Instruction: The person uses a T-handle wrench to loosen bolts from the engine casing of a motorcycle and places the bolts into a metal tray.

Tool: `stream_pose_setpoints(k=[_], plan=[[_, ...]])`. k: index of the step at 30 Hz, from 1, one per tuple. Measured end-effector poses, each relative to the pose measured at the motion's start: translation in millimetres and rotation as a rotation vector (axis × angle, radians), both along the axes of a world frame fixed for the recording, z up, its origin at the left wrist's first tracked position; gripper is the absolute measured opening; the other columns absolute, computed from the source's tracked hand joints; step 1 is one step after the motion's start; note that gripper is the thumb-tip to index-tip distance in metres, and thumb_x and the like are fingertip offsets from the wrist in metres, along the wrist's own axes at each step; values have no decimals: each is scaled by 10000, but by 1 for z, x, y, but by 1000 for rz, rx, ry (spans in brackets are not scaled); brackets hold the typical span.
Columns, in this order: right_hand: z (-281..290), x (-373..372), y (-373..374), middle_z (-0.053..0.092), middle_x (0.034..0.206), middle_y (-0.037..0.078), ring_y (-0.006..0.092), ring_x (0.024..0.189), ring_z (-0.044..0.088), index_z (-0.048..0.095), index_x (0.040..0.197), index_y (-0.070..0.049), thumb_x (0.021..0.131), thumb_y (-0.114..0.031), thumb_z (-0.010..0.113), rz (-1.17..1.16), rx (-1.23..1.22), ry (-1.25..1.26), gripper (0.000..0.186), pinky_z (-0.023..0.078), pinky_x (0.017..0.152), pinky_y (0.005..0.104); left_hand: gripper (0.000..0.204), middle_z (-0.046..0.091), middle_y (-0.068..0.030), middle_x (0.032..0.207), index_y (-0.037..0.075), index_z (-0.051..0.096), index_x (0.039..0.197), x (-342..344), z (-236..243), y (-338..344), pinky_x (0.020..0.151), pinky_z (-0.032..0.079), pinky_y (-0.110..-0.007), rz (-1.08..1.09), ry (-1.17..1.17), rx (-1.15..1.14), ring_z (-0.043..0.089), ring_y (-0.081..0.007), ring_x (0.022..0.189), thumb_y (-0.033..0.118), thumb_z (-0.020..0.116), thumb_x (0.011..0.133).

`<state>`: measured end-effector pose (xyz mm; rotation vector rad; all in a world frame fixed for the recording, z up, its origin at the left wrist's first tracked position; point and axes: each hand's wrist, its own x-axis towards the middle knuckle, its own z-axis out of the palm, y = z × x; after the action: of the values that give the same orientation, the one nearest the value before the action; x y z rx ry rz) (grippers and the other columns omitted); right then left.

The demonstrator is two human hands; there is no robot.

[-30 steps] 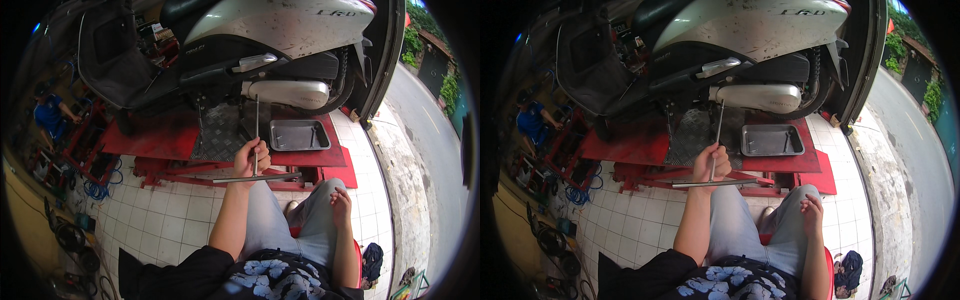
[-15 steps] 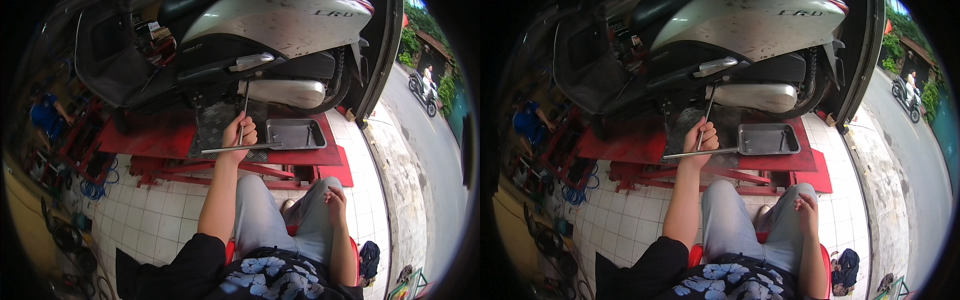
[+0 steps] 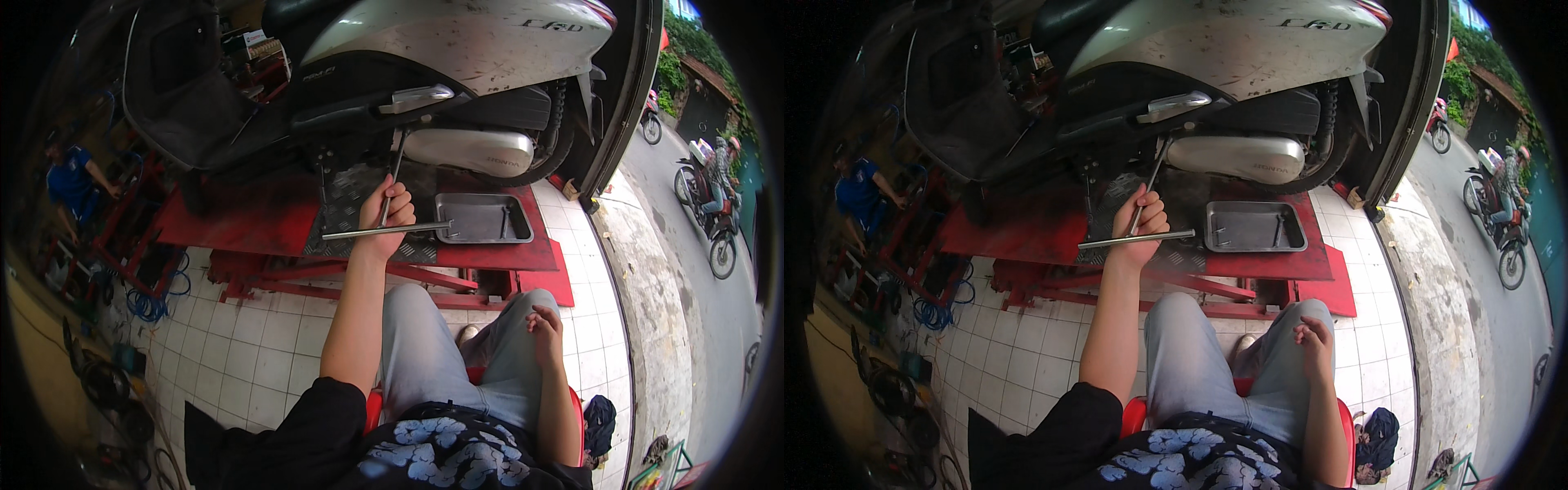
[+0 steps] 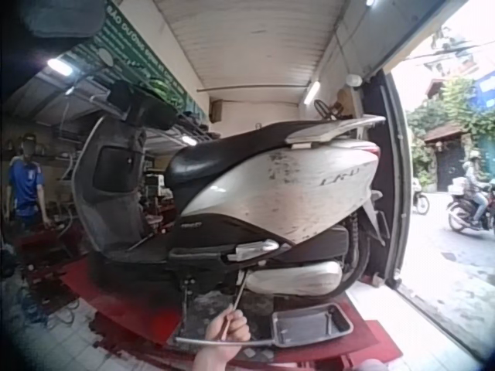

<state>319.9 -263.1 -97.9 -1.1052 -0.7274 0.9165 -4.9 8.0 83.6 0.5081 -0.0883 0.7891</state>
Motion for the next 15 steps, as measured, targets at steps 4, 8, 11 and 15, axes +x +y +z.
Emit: stream_pose_setpoints(k=[4,8,11,15], plan=[[2,-1,-1,643,917,102,130,760,558,579,1184,61,915,-38,508,0,-20,-13,295,456,734,265,372,240,55,556,157,425,734,-2,0,0,445,183,-255,-1,-6,-6,225,-75,433,356,433,1048],[7,-4,-1,643,916,98,127,762,559,580,1183,58,913,-40,512,-3,-33,-27,295,455,734,262,371,241,57,558,160,424,734,-1,1,-1,447,180,-255,19,-8,-4,224,-73,434,355,431,1049],[7,-4,-2,643,913,97,125,763,559,581,1181,58,912,-42,514,-7,-32,-35,295,456,735,262,369,241,59,558,162,423,735,-1,1,-1,448,179,-255,23,-17,-24,222,-72,434,355,431,1049],[8,-5,-2,644,907,99,125,761,561,581,1177,59,910,-43,517,-13,-30,-36,292,458,734,263,359,250,54,561,152,439,739,-3,2,0,463,189,-256,8,-44,-10,219,-74,452,321,421,1055]])
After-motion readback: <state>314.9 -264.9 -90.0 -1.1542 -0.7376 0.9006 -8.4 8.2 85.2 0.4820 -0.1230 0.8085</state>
